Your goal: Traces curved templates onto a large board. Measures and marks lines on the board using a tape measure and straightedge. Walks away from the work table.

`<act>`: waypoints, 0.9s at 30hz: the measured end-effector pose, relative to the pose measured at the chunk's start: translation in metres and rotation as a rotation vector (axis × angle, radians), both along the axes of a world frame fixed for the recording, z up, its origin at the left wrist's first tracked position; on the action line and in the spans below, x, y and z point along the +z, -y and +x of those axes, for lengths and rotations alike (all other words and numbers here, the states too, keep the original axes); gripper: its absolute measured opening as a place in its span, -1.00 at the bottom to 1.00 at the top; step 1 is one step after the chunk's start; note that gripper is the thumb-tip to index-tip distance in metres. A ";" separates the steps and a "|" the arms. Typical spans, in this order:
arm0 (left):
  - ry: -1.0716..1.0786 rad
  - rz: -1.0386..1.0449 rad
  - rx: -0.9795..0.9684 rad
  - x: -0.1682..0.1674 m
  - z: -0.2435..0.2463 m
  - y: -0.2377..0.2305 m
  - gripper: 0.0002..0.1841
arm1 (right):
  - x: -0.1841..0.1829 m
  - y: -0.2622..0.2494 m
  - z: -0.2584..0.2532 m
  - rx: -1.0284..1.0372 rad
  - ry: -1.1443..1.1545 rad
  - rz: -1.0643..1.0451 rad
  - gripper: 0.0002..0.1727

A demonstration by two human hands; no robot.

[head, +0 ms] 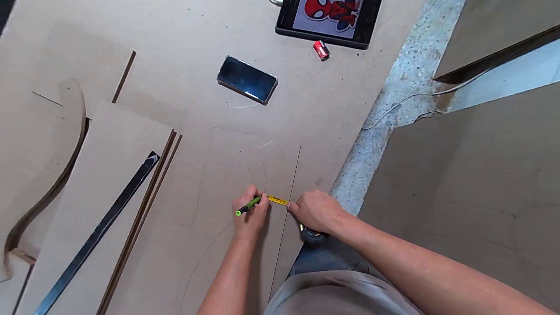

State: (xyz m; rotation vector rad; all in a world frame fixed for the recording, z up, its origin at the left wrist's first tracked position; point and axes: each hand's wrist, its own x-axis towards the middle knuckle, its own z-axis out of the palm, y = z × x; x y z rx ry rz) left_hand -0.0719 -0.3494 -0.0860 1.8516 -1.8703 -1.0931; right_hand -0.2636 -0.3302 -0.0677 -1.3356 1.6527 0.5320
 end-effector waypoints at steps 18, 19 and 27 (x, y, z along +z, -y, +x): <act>-0.023 -0.027 -0.052 -0.006 0.031 -0.019 -0.85 | 0.002 -0.031 0.037 -0.046 -0.028 0.000 -0.29; -0.024 -0.025 -0.051 -0.007 0.032 -0.019 -0.85 | 0.001 -0.032 0.038 -0.041 -0.024 0.002 -0.28; -0.015 -0.007 -0.038 -0.009 0.032 -0.016 -0.87 | -0.002 -0.032 0.037 -0.007 -0.006 0.001 -0.28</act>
